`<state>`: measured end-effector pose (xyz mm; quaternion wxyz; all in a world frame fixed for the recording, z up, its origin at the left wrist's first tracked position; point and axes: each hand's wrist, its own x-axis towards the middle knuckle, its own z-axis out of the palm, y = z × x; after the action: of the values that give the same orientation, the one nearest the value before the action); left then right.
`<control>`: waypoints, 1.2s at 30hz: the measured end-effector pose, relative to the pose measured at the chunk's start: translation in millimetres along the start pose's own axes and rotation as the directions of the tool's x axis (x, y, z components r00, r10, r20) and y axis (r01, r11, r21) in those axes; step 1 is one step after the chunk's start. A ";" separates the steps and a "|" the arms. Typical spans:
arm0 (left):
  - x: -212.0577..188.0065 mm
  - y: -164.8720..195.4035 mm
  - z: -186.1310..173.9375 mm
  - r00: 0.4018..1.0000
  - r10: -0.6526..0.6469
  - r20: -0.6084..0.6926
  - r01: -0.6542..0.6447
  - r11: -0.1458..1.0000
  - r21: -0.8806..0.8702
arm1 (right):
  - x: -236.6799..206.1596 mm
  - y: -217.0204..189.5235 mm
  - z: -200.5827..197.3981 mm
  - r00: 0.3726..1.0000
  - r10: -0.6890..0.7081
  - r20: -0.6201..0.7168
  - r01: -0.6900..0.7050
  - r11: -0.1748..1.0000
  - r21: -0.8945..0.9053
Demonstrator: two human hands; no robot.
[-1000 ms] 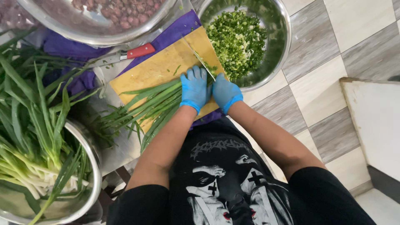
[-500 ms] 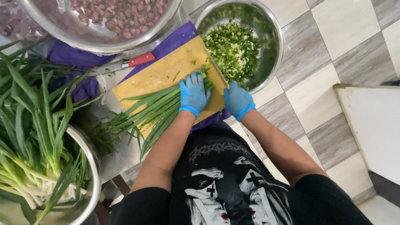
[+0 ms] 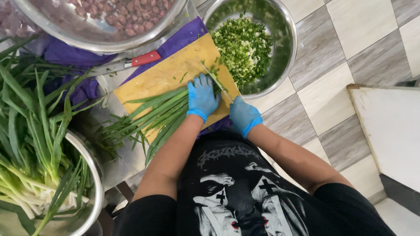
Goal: The person chops green onions on a yellow cutting board using a knife. The chopped pieces are placed into a metal bowl. The person wears blue gloves and handles the green onions in batches.
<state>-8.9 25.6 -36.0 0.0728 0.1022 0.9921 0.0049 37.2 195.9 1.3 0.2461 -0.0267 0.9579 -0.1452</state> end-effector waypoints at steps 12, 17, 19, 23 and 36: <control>-0.9 -2.9 7.3 1.000 0.010 -0.028 -0.011 0.999 -0.044 | 70.1 -8.0 31.7 1.000 -0.021 -0.014 0.021 0.999 0.042; -6.5 -0.2 -9.9 0.997 -0.047 -0.067 0.045 0.998 -0.040 | 35.5 23.2 21.6 1.000 -0.009 -0.016 0.010 0.994 0.108; -8.5 -0.4 -13.2 0.992 -0.082 -0.099 0.074 0.993 -0.089 | 34.7 34.6 13.6 0.997 -0.020 -0.074 0.028 0.993 0.114; -12.0 -1.0 -10.5 0.994 -0.094 -0.056 0.086 0.988 -0.129 | 42.2 36.1 -2.2 0.981 0.015 -0.193 0.003 0.996 0.090; -5.4 -2.6 -7.9 0.995 -0.100 0.014 0.101 0.992 -0.082 | -14.5 -7.3 -20.0 1.000 0.011 0.006 -0.011 0.997 0.072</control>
<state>-5.3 21.9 -27.5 0.0818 0.0490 0.9946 0.0415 40.1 196.0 26.9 0.2503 -0.0129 0.9516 -0.1781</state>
